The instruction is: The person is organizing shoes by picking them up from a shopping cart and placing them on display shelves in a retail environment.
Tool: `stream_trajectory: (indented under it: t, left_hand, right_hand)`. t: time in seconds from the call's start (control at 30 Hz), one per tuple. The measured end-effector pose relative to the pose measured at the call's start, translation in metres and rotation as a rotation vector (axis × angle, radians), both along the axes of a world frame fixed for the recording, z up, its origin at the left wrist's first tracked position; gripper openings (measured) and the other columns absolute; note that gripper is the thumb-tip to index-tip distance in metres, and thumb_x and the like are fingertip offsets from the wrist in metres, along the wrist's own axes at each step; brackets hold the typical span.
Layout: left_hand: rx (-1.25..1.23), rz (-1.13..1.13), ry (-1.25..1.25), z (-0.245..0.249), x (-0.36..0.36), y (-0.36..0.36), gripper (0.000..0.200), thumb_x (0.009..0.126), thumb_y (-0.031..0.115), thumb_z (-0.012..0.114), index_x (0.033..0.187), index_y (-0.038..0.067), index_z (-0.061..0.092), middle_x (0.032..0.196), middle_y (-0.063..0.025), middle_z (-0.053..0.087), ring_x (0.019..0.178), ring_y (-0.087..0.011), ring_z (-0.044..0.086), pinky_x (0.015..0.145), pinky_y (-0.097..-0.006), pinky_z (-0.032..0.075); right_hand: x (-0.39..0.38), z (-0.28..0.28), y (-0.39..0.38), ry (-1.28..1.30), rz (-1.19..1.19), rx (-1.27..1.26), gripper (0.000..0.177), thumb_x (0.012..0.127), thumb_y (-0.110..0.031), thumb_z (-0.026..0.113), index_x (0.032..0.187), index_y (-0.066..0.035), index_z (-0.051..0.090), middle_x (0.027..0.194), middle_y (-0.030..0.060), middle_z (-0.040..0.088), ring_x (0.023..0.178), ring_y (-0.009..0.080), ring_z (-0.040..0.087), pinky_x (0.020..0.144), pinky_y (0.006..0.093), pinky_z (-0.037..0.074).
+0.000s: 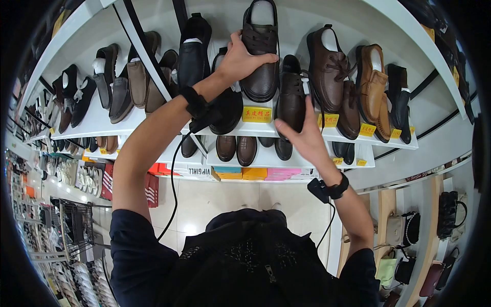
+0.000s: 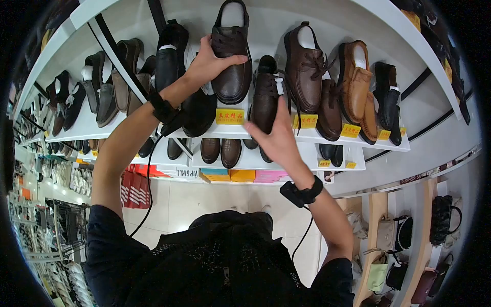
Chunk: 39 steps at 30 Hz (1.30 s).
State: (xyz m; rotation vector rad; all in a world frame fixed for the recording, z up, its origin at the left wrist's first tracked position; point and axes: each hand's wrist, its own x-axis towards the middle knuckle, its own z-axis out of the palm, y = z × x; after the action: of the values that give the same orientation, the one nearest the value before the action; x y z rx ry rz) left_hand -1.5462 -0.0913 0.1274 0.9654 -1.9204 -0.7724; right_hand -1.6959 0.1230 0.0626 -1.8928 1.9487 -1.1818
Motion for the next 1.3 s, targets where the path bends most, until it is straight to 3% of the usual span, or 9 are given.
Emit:
stream_trajectory:
  t: [0.13,0.3,0.43,0.5,0.7,1.13,1.2,1.23,1.3]
  left_hand:
    - [-0.031,0.021,-0.078,-0.005,-0.005,0.005,0.126,0.064,0.050,0.091,0.146,-0.013,0.018,0.132,-0.0276,0.054,0.121,-0.0328,0.058,0.104,-0.0364,0.047]
    - [-0.002,0.066,-0.054,-0.012,-0.015,0.005,0.124,0.066,0.051,0.089,0.147,-0.011,0.020,0.138,-0.0289,0.046,0.126,-0.0342,0.054,0.106,-0.0381,0.045]
    - [0.013,0.001,0.055,-0.019,-0.016,0.002,0.118,0.070,0.046,0.089,0.147,-0.011,0.020,0.134,-0.0260,0.050,0.122,-0.0317,0.056,0.105,-0.0380,0.046]
    - [0.097,-0.125,0.137,-0.018,-0.013,0.004,0.117,0.072,0.048,0.085,0.149,-0.005,0.015,0.145,-0.0294,0.032,0.142,-0.0411,0.026,0.118,-0.0458,0.030]
    - [0.069,-0.167,0.226,-0.020,-0.018,0.014,0.119,0.072,0.050,0.085,0.149,-0.008,0.015,0.144,-0.0294,0.032,0.141,-0.0406,0.029,0.117,-0.0455,0.030]
    - [0.034,-0.137,0.142,-0.028,-0.016,0.003,0.120,0.071,0.049,0.086,0.148,-0.009,0.015,0.143,-0.0304,0.035,0.140,-0.0412,0.031,0.118,-0.0443,0.030]
    - [-0.142,-0.040,0.068,-0.028,-0.017,0.002,0.105,0.074,0.035,0.089,0.144,-0.010,0.025,0.128,-0.0210,0.057,0.119,-0.0268,0.058,0.104,-0.0372,0.047]
    - [-0.141,-0.041,0.067,-0.028,-0.016,0.002,0.105,0.074,0.035,0.089,0.144,-0.010,0.025,0.128,-0.0210,0.057,0.119,-0.0268,0.058,0.104,-0.0372,0.047]
    - [-0.028,-0.154,0.103,-0.030,-0.015,-0.001,0.115,0.072,0.048,0.086,0.147,-0.008,0.020,0.142,-0.0288,0.038,0.140,-0.0409,0.033,0.116,-0.0445,0.033]
  right_hand:
    - [0.004,-0.018,-0.011,0.100,-0.020,-0.093,0.093,0.085,-0.026,0.074,0.149,0.016,0.021,0.155,0.0390,0.021,0.147,0.0500,0.021,0.121,0.0499,0.019]
    - [0.005,-0.022,-0.025,0.097,-0.045,-0.135,0.090,0.086,-0.026,0.073,0.148,0.015,0.023,0.154,0.0389,0.023,0.145,0.0501,0.023,0.120,0.0511,0.020]
    - [0.003,-0.022,-0.028,0.114,-0.041,-0.160,0.087,0.085,-0.025,0.073,0.147,0.014,0.026,0.152,0.0383,0.026,0.143,0.0502,0.027,0.119,0.0520,0.021]
    - [0.003,-0.024,-0.029,0.116,-0.044,-0.170,0.087,0.084,-0.025,0.074,0.147,0.013,0.027,0.152,0.0383,0.027,0.143,0.0503,0.027,0.119,0.0520,0.022]
    - [0.001,-0.024,-0.029,0.129,-0.045,-0.186,0.086,0.083,-0.025,0.074,0.146,0.013,0.029,0.151,0.0382,0.029,0.142,0.0508,0.029,0.118,0.0520,0.023]
    - [-0.002,-0.024,-0.032,0.134,-0.051,-0.168,0.085,0.084,-0.024,0.074,0.146,0.012,0.030,0.150,0.0377,0.030,0.142,0.0503,0.030,0.118,0.0519,0.025]
    - [-0.003,-0.024,-0.033,0.143,-0.053,-0.170,0.085,0.084,-0.024,0.074,0.146,0.011,0.030,0.150,0.0377,0.030,0.142,0.0503,0.030,0.118,0.0519,0.025]
    - [-0.003,-0.024,-0.033,0.153,-0.053,-0.172,0.085,0.083,-0.024,0.075,0.146,0.011,0.030,0.150,0.0376,0.030,0.141,0.0504,0.030,0.118,0.0518,0.025]
    - [-0.003,-0.026,-0.033,0.141,-0.050,-0.180,0.085,0.083,-0.024,0.074,0.146,0.010,0.030,0.150,0.0377,0.030,0.141,0.0505,0.030,0.118,0.0520,0.025]
